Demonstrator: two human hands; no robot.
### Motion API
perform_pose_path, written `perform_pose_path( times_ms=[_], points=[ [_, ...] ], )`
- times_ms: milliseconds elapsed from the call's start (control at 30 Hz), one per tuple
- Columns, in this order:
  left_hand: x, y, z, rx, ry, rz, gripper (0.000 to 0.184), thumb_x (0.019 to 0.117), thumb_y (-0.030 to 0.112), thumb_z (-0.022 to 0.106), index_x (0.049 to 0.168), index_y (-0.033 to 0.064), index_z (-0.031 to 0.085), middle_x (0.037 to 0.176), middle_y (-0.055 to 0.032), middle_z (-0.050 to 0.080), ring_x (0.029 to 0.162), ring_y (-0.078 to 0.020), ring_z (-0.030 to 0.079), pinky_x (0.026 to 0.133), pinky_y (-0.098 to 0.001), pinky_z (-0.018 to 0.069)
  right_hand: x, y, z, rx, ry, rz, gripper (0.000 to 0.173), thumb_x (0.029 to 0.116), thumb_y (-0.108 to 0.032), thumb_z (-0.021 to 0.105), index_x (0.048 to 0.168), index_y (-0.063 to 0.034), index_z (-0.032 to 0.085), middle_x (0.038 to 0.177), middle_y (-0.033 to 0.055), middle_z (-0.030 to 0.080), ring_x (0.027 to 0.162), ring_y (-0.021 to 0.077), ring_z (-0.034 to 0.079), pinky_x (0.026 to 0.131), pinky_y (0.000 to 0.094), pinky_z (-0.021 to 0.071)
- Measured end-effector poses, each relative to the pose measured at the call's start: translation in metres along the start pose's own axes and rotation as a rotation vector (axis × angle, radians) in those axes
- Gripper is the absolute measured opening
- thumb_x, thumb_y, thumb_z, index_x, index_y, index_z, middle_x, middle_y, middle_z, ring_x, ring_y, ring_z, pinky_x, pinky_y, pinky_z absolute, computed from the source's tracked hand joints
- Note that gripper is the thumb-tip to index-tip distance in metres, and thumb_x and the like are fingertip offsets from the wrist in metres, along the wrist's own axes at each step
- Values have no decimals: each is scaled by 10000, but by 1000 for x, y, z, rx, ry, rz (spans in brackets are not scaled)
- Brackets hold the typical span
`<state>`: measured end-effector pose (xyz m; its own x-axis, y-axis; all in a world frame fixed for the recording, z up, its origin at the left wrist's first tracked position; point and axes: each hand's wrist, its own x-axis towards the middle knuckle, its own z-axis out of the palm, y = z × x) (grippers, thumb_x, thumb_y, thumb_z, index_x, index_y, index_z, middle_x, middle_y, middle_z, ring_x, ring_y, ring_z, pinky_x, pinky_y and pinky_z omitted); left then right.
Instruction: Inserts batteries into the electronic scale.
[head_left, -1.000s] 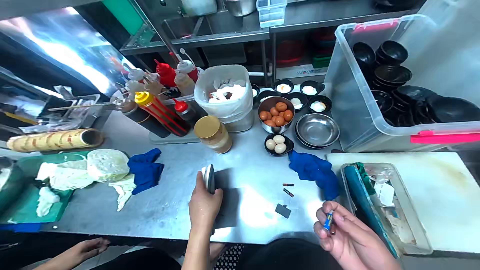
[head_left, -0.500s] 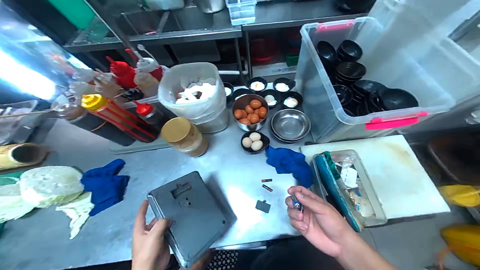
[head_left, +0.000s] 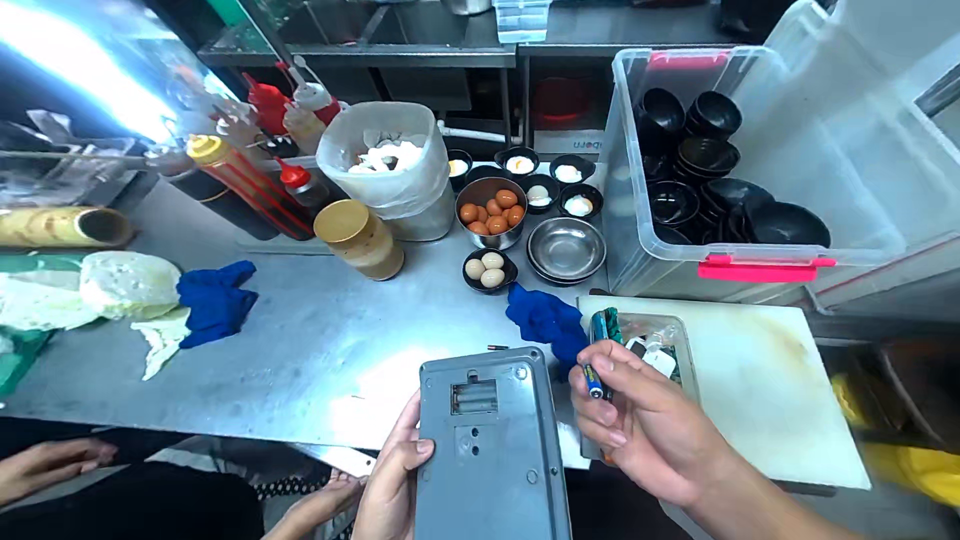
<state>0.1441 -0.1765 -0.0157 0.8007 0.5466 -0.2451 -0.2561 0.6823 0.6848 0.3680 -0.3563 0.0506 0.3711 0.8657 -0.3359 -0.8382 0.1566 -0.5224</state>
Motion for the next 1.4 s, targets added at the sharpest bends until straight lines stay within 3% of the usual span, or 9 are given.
perform_pose_path(
  times_ms=[100, 267, 433, 567, 667, 767, 867, 1033, 1400],
  points=[
    [-14, 8, 10, 251, 8, 53, 666, 894, 151, 606, 1515, 31, 399, 1277, -167, 673, 1071, -211, 713, 897, -376, 612, -10, -9, 1, -97, -43, -90, 119, 1045, -230, 581, 1053, -135, 654, 884, 71, 626, 621, 64, 541, 549, 192, 460],
    [-25, 51, 10, 509, -36, 59, 633, 851, 237, 686, 1457, 112, 553, 1199, -147, 707, 994, -189, 726, 835, -339, 623, -12, -11, 11, -609, -28, -436, 157, 979, -220, 699, 1128, -172, 705, 901, 99, 682, 587, 80, 558, 521, 203, 479],
    [-38, 73, 20, 599, -228, -57, 693, 846, 168, 667, 1519, 163, 503, 1259, -167, 681, 1035, -228, 714, 867, -375, 618, -13, 2, 28, -996, -159, -590, 179, 970, -248, 715, 1140, -200, 691, 900, 15, 709, 670, 91, 633, 584, 212, 545],
    [-46, 68, 23, 627, -278, -100, 664, 861, 163, 648, 1512, 188, 520, 1251, -151, 691, 1038, -214, 714, 869, -359, 614, -17, 18, 32, -1214, -278, -716, 101, 988, -230, 695, 1071, -176, 672, 928, -60, 694, 667, 16, 587, 559, 170, 512],
    [-47, 70, 23, 618, -300, -114, 657, 872, 130, 617, 1518, 192, 511, 1243, -155, 690, 1017, -210, 715, 848, -354, 617, -20, 31, 24, -1366, -374, -898, 97, 999, -195, 685, 1050, -115, 668, 1058, -6, 711, 768, 23, 634, 640, 177, 550],
    [-46, 72, 22, 629, -357, -107, 663, 892, 114, 583, 1542, 191, 477, 1272, -163, 675, 1030, -218, 709, 862, -362, 614, -24, 43, 16, -1535, -449, -1075, 109, 1004, -179, 673, 1045, -78, 686, 1088, 63, 731, 936, 123, 708, 803, 277, 612],
    [-44, 74, 23, 635, -369, -119, 654, 901, 103, 580, 1542, 188, 478, 1268, -167, 676, 1023, -220, 711, 865, -365, 613, -32, 50, 14, -1709, -440, -1211, 105, 1007, -196, 665, 1038, -95, 669, 1032, 68, 719, 907, 164, 705, 752, 302, 602],
    [-39, 74, 24, 664, -381, -171, 663, 893, 130, 592, 1542, 208, 478, 1265, -152, 676, 1021, -212, 708, 856, -361, 612, -41, 51, 12, -1824, -443, -1146, 84, 1020, -197, 631, 1052, -128, 666, 912, 52, 670, 818, 170, 670, 653, 303, 558],
    [-28, 64, 22, 662, -488, -247, 635, 911, 115, 552, 1537, 188, 477, 1246, -150, 682, 1020, -209, 707, 874, -364, 605, -60, 31, 12, -1955, -623, -878, 227, 1055, -123, 537, 1252, -125, 650, 1061, 81, 676, 968, 194, 686, 784, 316, 597]
  ],
)
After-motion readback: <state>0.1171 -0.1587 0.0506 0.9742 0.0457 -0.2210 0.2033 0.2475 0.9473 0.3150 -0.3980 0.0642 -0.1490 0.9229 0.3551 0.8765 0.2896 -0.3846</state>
